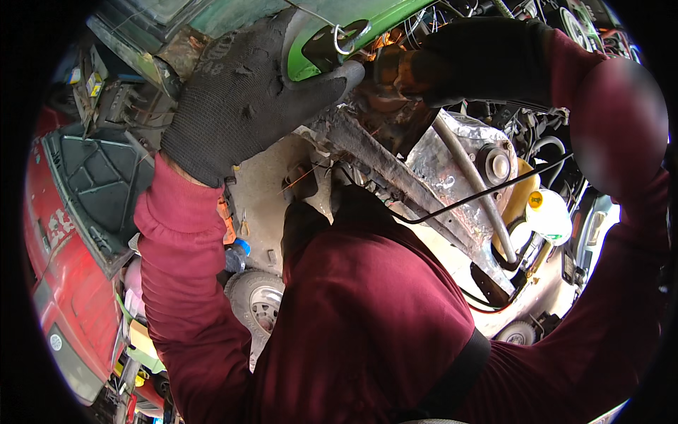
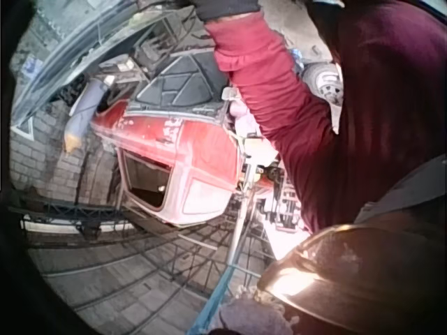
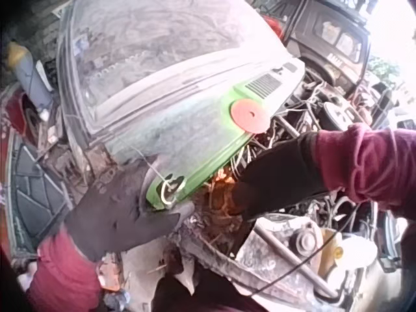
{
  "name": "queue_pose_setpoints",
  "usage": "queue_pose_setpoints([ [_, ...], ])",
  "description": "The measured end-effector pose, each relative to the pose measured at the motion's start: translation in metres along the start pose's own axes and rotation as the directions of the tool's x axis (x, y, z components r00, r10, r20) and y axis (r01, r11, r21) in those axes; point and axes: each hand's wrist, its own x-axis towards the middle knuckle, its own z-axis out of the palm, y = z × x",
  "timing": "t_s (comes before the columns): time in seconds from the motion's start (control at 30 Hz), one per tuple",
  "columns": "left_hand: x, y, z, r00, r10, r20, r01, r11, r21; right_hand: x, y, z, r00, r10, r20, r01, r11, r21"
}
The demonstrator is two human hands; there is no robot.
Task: The person uses an angle grinder to cut and grind a section of a car's front frame, then uses a welding torch to weld the area, and finally hammers the welded section to shape it.
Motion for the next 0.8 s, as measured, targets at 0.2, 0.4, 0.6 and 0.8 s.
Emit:
queue_pose_setpoints([
  [0.2, 0.009, -0.015, 0.007, 0.998, -0.013, 0.070, 0.027, 0.978, -0.209, 0.012, -0.019, 0.003, 0.995, 0.098, 0.009, -0.097, 0.994, -0.052],
  [0.4, 0.000, -0.025, 0.010, 0.990, 0.139, 0.015, -0.139, 0.989, 0.045, 0.012, -0.010, -0.007, 0.989, -0.093, 0.118, 0.099, 0.994, -0.047],
  [0.6, -0.001, -0.032, 0.008, 0.956, 0.268, 0.118, -0.288, 0.933, 0.216, 0.008, -0.007, 0.002, 0.946, -0.323, -0.031, 0.321, 0.945, -0.057],
  [0.8, 0.003, -0.029, 0.008, 0.977, 0.144, 0.158, -0.163, 0.980, 0.115, -0.013, -0.012, -0.029, 0.992, -0.076, 0.102, 0.059, 0.986, 0.155],
])
